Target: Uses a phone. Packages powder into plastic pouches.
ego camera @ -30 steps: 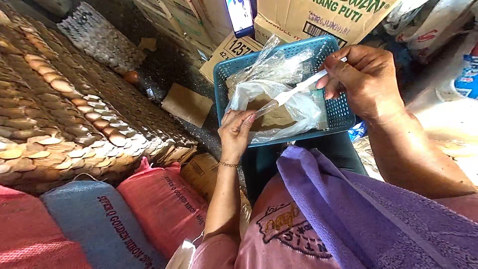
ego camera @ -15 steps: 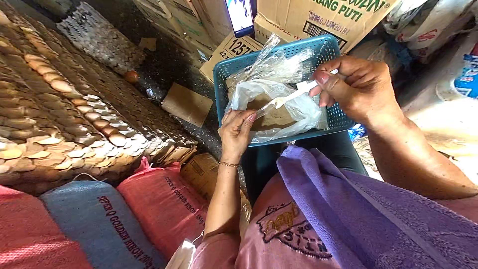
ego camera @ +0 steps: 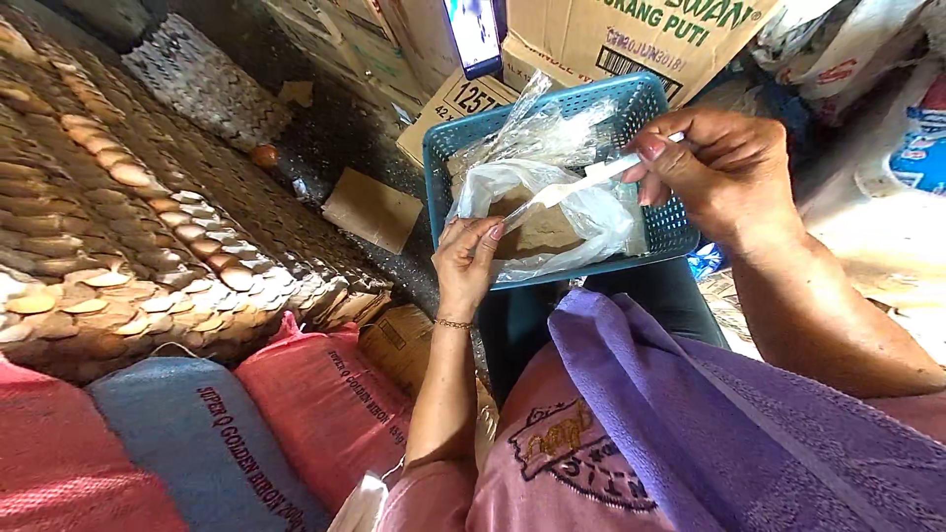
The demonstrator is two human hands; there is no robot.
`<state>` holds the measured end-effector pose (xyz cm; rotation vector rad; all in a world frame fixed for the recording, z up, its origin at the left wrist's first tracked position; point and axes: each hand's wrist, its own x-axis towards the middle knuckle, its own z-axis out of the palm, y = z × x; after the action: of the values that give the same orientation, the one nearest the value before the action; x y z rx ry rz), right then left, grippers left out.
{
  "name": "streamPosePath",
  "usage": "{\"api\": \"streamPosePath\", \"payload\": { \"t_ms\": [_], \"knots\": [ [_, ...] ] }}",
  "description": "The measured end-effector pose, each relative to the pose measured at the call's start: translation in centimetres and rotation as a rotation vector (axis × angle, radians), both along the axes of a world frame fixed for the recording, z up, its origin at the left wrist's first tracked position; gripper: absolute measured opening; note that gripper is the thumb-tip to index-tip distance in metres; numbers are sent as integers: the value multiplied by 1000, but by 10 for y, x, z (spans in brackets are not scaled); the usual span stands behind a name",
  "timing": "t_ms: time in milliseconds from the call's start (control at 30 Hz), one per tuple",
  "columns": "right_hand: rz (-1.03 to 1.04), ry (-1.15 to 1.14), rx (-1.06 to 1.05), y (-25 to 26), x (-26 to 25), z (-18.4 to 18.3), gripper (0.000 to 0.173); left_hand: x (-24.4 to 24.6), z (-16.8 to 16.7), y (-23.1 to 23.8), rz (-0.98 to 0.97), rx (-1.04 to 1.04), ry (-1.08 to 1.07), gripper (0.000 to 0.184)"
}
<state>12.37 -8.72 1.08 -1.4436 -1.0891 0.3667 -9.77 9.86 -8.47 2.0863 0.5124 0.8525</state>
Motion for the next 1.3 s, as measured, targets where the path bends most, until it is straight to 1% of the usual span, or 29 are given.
{"api": "streamPosePath", "payload": {
  "t_ms": [133,233,333,433,567,667,733,800,900,967,1000,1100,1167,1300],
  "knots": [
    [-30,37,16,-2,3,-1,13,0,0,0,10,-6,8,20],
    [-78,123,38,-4,7,-3,13,-1,2,-1,8,-37,-10,19],
    [-127,252,54,-6,9,-5,17,-1,2,0,1,-104,-71,19],
    [-156,328,72,-9,10,-15,19,-4,1,3,-3,-181,-140,20],
    [-170,367,-18,-13,3,-30,19,-13,1,7,-11,-256,-264,21],
    [-148,267,-133,-17,-6,-44,20,-21,6,10,29,-329,-364,21],
    [-128,158,-252,-18,-15,-53,25,-28,12,16,73,-376,-430,21],
    [-102,23,-352,-17,-24,-62,28,-32,20,21,111,-406,-510,20],
    [-29,-205,-406,-18,-28,-74,27,-36,29,25,133,-401,-563,18],
    [14,-284,-425,-20,-26,-78,26,-35,35,20,148,-368,-529,20],
    [32,-319,-429,-21,-24,-78,26,-35,36,17,143,-338,-479,21],
    [62,-390,-431,-21,-16,-75,28,-30,33,7,56,-216,-247,25],
    [51,-379,-417,-19,-14,-68,30,-24,29,2,-18,-175,-114,24],
    [-49,-353,-265,-7,-21,-46,32,-14,22,-3,-32,-96,7,23]
  ]
}}
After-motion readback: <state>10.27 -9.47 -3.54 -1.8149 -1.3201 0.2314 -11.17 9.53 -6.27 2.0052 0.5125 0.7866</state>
